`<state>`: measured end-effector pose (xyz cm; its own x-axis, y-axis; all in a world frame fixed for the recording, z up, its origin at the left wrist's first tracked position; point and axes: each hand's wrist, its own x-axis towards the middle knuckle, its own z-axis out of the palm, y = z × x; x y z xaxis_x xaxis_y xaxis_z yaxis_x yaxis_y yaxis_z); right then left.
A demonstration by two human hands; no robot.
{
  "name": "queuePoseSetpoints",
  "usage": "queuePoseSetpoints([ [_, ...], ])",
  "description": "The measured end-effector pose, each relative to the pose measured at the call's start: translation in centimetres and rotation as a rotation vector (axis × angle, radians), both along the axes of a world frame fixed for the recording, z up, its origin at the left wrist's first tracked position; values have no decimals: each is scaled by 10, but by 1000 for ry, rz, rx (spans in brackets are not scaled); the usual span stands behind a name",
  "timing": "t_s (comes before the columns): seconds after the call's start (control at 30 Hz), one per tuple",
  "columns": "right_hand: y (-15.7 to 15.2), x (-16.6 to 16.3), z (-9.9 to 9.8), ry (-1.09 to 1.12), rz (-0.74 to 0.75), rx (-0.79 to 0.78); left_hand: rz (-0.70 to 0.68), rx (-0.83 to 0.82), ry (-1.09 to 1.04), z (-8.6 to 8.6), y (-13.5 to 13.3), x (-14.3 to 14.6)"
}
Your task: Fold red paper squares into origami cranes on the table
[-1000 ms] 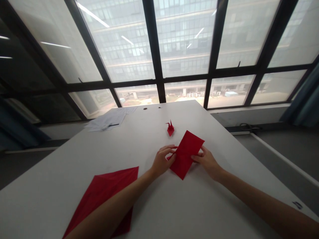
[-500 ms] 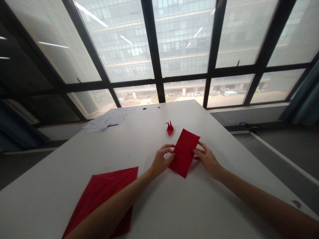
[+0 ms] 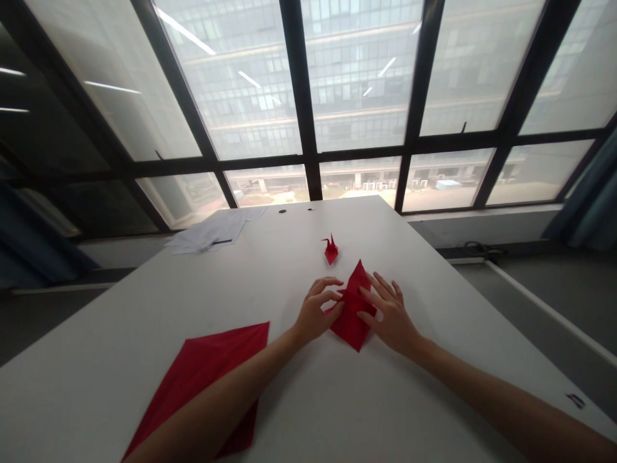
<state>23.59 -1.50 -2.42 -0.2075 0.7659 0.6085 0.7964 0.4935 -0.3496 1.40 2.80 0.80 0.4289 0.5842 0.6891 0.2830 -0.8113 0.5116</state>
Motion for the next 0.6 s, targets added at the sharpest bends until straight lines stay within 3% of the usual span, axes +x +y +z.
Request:
queuePoseSetpoints([
  [0.6,-7,-2,16,165,84,190,2,185,82,-7,3,2],
])
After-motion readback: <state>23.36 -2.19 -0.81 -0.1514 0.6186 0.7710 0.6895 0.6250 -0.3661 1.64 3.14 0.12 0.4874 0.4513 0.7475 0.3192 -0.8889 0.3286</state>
